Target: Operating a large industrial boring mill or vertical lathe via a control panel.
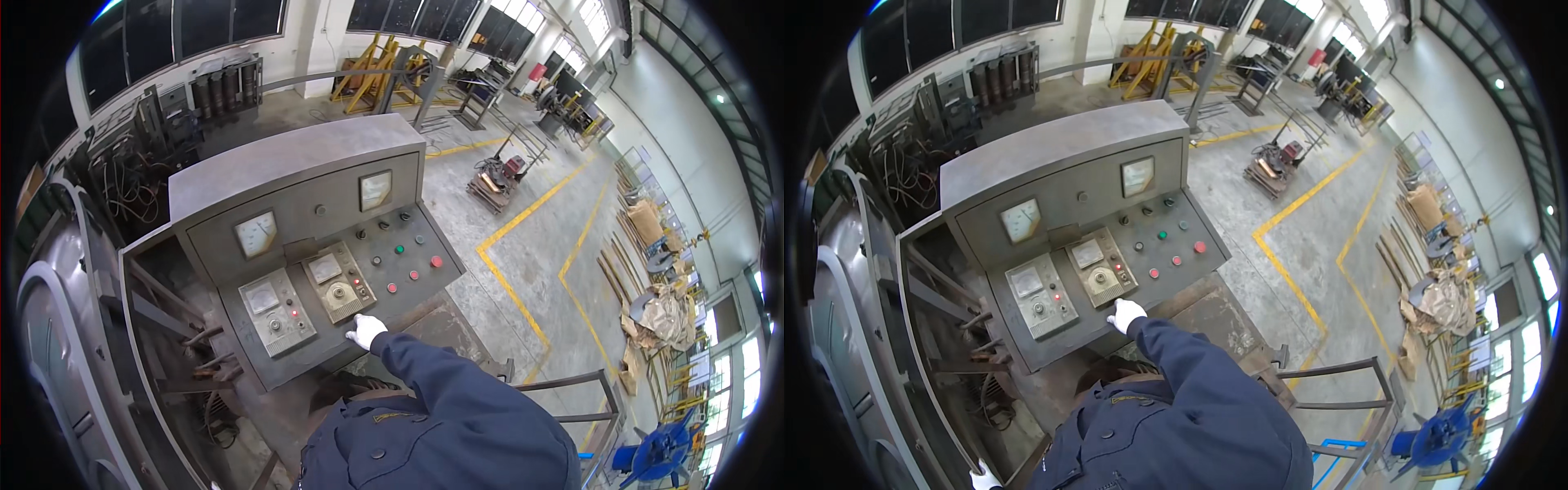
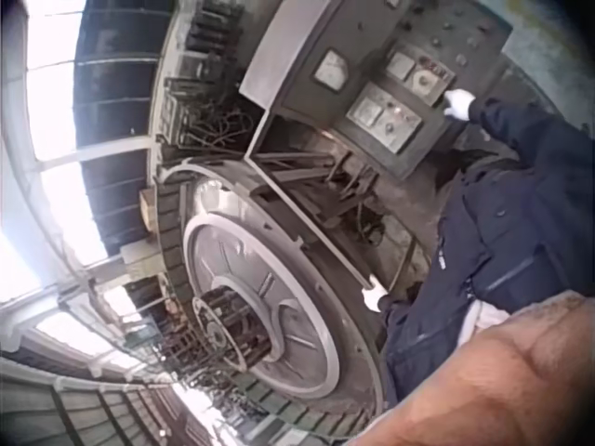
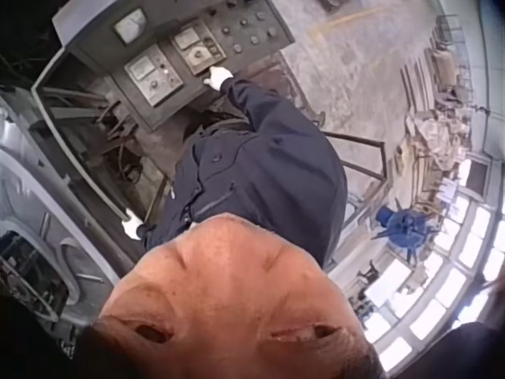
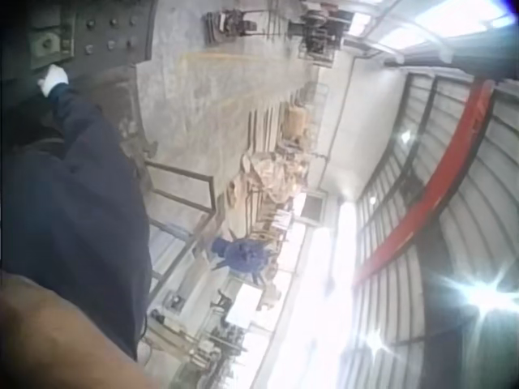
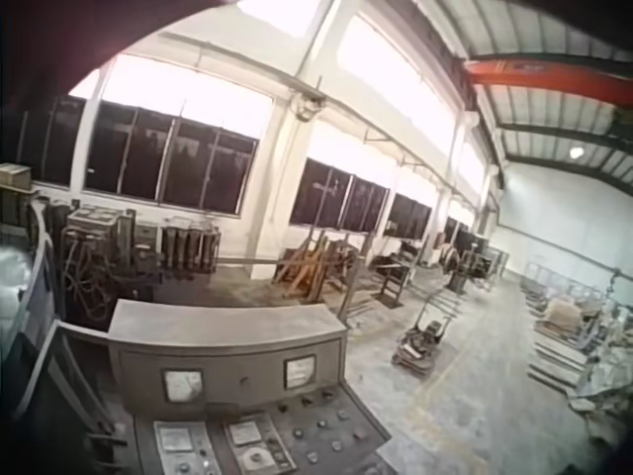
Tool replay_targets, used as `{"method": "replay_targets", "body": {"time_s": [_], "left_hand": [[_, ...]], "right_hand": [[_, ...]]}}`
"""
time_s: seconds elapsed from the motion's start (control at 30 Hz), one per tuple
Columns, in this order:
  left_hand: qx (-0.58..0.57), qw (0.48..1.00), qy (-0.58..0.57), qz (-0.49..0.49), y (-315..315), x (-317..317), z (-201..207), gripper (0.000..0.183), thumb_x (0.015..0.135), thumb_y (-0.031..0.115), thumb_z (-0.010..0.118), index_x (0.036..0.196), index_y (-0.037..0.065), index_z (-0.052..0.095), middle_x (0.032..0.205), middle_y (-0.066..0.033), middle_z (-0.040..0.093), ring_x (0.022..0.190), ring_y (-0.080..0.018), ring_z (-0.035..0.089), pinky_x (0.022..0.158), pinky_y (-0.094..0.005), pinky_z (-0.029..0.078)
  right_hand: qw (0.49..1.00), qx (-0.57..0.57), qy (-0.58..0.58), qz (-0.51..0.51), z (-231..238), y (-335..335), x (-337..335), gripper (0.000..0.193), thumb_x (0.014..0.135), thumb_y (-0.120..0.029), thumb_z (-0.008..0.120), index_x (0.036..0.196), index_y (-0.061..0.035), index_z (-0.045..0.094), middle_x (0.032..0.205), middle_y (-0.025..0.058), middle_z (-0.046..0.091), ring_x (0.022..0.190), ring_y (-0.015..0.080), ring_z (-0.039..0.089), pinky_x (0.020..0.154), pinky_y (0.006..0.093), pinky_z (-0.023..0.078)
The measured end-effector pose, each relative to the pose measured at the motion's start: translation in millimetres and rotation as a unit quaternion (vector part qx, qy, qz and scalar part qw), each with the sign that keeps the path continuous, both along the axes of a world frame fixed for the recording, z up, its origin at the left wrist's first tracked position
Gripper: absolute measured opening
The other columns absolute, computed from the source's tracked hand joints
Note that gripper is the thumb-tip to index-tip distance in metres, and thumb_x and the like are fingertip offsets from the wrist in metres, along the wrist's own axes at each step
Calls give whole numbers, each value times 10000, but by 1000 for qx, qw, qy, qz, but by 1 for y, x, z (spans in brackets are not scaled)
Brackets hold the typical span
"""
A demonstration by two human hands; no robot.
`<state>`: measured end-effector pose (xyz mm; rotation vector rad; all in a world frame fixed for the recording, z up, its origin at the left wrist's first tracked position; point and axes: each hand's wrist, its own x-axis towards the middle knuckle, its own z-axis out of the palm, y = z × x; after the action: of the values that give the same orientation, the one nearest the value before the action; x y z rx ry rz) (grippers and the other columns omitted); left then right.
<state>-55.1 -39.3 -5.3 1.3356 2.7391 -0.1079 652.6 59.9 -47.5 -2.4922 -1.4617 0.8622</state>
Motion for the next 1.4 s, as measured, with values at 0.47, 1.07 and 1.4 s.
{"method": "replay_targets", "body": {"time_s": [0.47, 1.07, 1.4], "left_hand": [[0, 1000, -2, -7, 3, 8, -5, 803, 914, 804, 640, 1148, 53, 801, 1083, -238, 801, 1002, -459, 768, 879, -557, 608], [-3, 998, -56, 43, -4, 7, -6, 690, 913, 694, 716, 1209, 72, 736, 1050, -207, 801, 1002, -392, 775, 911, -499, 607], [-40, 995, -73, 50, -3, 12, 0, 728, 933, 746, 647, 1218, 81, 724, 1087, -168, 803, 1034, -365, 773, 922, -475, 608]], "right_hand": [[1000, 0, 3, -4, -8, -2, 9, 582, 962, -424, 779, 1334, 6, 652, 1255, 265, 744, 1211, 430, 703, 1052, 516, 553], [994, 95, -16, 49, -38, -2, 25, 551, 855, -370, 865, 1137, 77, 709, 1045, 312, 767, 1010, 449, 757, 920, 476, 592], [994, 93, -7, 57, -41, 2, 35, 503, 852, -310, 893, 1098, 93, 720, 988, 287, 770, 918, 412, 750, 886, 467, 587]]}}
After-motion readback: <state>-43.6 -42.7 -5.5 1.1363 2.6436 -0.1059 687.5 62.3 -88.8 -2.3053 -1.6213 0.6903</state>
